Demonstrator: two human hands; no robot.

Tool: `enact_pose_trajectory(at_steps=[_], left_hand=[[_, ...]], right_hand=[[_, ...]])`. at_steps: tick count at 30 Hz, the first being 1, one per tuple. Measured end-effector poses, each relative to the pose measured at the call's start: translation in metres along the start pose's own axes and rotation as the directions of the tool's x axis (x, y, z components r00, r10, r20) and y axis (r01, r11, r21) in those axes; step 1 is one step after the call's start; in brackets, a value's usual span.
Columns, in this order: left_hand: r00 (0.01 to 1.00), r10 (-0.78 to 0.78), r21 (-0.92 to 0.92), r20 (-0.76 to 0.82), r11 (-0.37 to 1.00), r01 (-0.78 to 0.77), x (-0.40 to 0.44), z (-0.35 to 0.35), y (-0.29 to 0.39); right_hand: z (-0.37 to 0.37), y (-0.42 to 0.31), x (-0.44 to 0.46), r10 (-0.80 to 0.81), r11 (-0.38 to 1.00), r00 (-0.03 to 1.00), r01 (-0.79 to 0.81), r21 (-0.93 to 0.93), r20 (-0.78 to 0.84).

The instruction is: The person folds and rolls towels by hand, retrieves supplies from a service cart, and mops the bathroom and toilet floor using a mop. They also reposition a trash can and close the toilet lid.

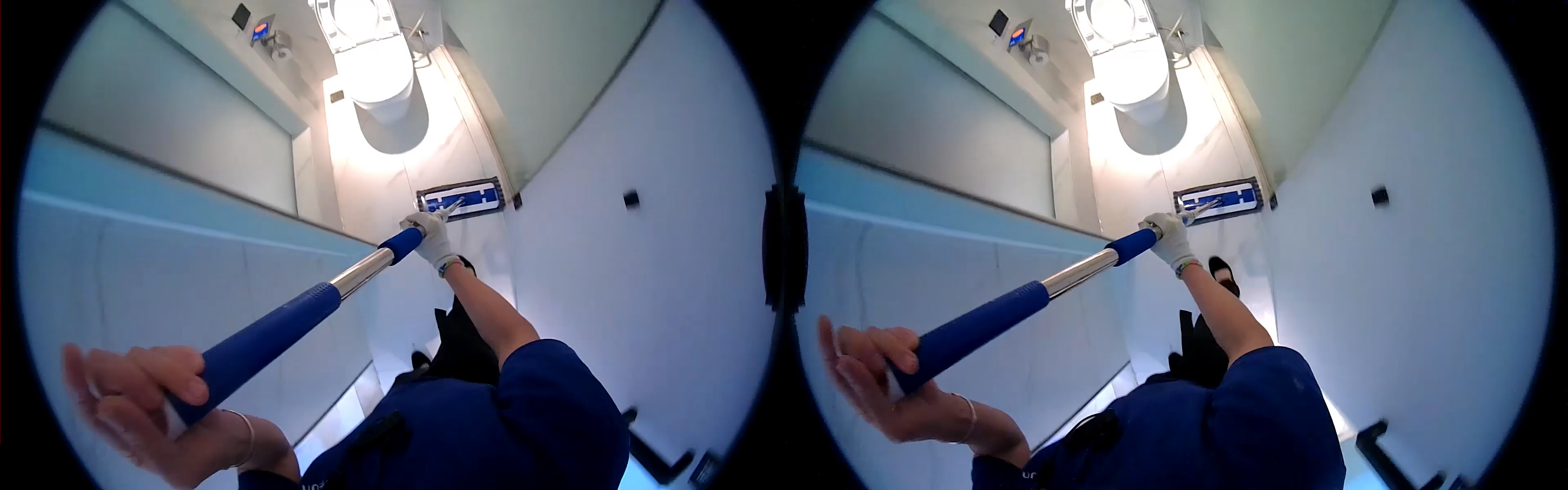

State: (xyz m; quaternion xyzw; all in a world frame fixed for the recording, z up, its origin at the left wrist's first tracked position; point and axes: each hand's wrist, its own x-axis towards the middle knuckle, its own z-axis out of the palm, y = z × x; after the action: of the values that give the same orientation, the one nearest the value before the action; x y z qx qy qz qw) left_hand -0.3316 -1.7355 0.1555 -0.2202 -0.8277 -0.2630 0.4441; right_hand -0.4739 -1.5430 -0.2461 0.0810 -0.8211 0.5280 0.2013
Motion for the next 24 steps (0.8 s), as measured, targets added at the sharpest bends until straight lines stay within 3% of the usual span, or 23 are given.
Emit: enact_pose_trajectory(at_steps=[3,6,7,8,9,11,13,15,17,20,21,24], left_hand=[[0.965,0.259,0.397,-0.044,0.891,-0.221,-0.037,-0.055,0.024],[0.947,0.268,0.223,0.177,0.926,-0.303,-0.031,-0.122,0.037],[0.947,0.092,-0.116,0.306,0.991,-0.059,-0.005,-0.144,0.011],[0.884,-0.030,-0.390,0.467,0.890,0.237,-0.013,-0.173,0.005],[0.850,-0.067,-0.524,0.523,0.761,0.382,-0.010,-0.179,0.003],[0.876,-0.074,-0.640,0.476,0.655,0.403,-0.029,-0.179,0.030],[0.898,-0.096,-0.710,0.430,0.579,0.402,-0.044,-0.195,0.043],[0.938,-0.043,-0.822,0.345,0.469,0.324,-0.042,-0.212,0.059],[0.972,0.065,-0.929,0.224,0.316,0.193,-0.025,-0.230,0.084],[0.983,0.160,-0.985,0.091,0.158,0.066,-0.030,-0.242,0.125],[0.991,0.034,-0.950,0.128,0.293,0.112,-0.042,-0.246,0.150],[0.986,-0.164,-0.903,-0.021,0.426,0.052,-0.101,-0.247,0.161]], right_hand=[[-0.007,-0.046,-0.091,0.076,0.994,0.997,-0.076,0.075,-0.003],[-0.016,-0.091,-0.184,0.041,0.998,0.995,-0.045,0.051,0.086],[-0.012,-0.101,-0.193,0.023,0.998,0.992,-0.030,0.051,0.126],[-0.017,-0.110,-0.234,0.078,0.992,0.981,-0.094,0.087,0.176],[-0.016,-0.121,-0.241,0.102,0.988,0.964,-0.127,0.088,0.246],[-0.020,-0.124,-0.292,0.189,0.965,0.855,-0.254,0.072,0.482],[-0.029,-0.133,-0.330,0.168,0.972,0.808,-0.232,0.044,0.565],[-0.040,-0.154,-0.319,0.065,0.982,0.859,-0.146,0.120,0.508],[-0.051,-0.171,-0.313,0.017,0.991,0.820,-0.088,0.097,0.573],[-0.066,-0.184,-0.292,-0.035,0.986,0.899,-0.039,0.159,0.437],[-0.077,-0.183,-0.280,-0.087,0.995,0.903,0.058,0.081,0.421],[-0.063,-0.122,-0.267,0.022,0.976,0.904,-0.112,0.187,0.427]])
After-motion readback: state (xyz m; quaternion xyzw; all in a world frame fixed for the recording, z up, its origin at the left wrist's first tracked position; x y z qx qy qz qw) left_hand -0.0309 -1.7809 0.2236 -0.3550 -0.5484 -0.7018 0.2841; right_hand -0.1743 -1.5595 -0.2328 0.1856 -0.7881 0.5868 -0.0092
